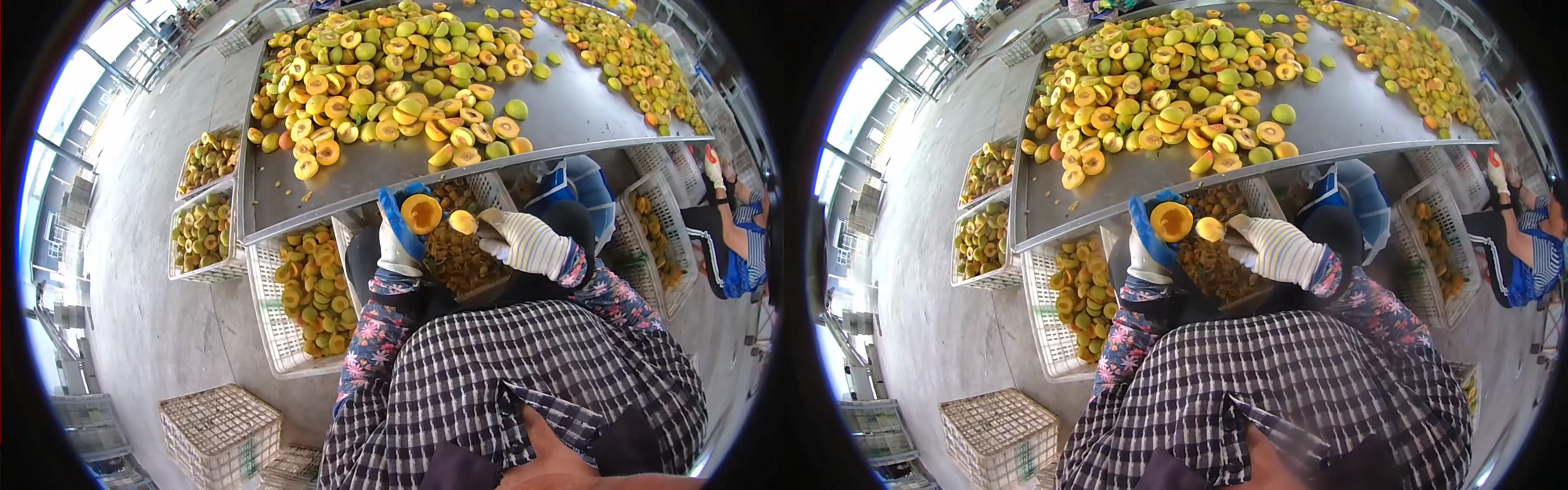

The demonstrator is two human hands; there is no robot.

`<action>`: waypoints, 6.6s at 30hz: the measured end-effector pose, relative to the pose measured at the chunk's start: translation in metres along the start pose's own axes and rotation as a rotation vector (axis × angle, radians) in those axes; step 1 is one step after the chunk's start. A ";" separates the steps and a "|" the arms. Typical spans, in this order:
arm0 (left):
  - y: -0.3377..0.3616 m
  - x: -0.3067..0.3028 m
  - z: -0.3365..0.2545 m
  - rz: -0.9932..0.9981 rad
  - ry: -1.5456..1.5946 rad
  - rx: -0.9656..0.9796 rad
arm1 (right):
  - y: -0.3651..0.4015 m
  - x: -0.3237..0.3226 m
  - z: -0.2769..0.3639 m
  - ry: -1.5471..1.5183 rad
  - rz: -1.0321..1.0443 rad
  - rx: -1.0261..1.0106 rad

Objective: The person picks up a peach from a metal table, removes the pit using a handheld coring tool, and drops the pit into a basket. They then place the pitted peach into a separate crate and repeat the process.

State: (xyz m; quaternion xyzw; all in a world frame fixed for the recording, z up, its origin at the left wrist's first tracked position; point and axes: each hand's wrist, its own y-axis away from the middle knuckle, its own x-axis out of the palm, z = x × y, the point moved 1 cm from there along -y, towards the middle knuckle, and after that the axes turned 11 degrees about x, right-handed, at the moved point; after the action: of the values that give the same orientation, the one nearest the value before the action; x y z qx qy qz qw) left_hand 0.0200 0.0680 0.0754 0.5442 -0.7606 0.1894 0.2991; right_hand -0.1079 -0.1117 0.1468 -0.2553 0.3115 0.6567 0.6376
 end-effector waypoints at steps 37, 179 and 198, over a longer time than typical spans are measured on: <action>-0.002 0.004 0.031 0.135 -0.452 0.056 | -0.028 0.041 -0.013 0.077 -0.006 0.117; -0.005 0.060 0.010 0.140 0.448 0.009 | -0.038 0.034 0.001 -1.193 -0.132 0.344; 0.000 0.043 0.011 0.001 0.429 -0.145 | -0.018 0.017 0.000 -0.031 -0.293 0.102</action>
State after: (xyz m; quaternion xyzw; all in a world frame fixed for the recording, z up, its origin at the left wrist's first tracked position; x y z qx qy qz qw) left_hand 0.0072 0.0308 0.0957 0.4682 -0.6914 0.2459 0.4922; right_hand -0.0911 -0.1005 0.1332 -0.2551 0.2941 0.5437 0.7435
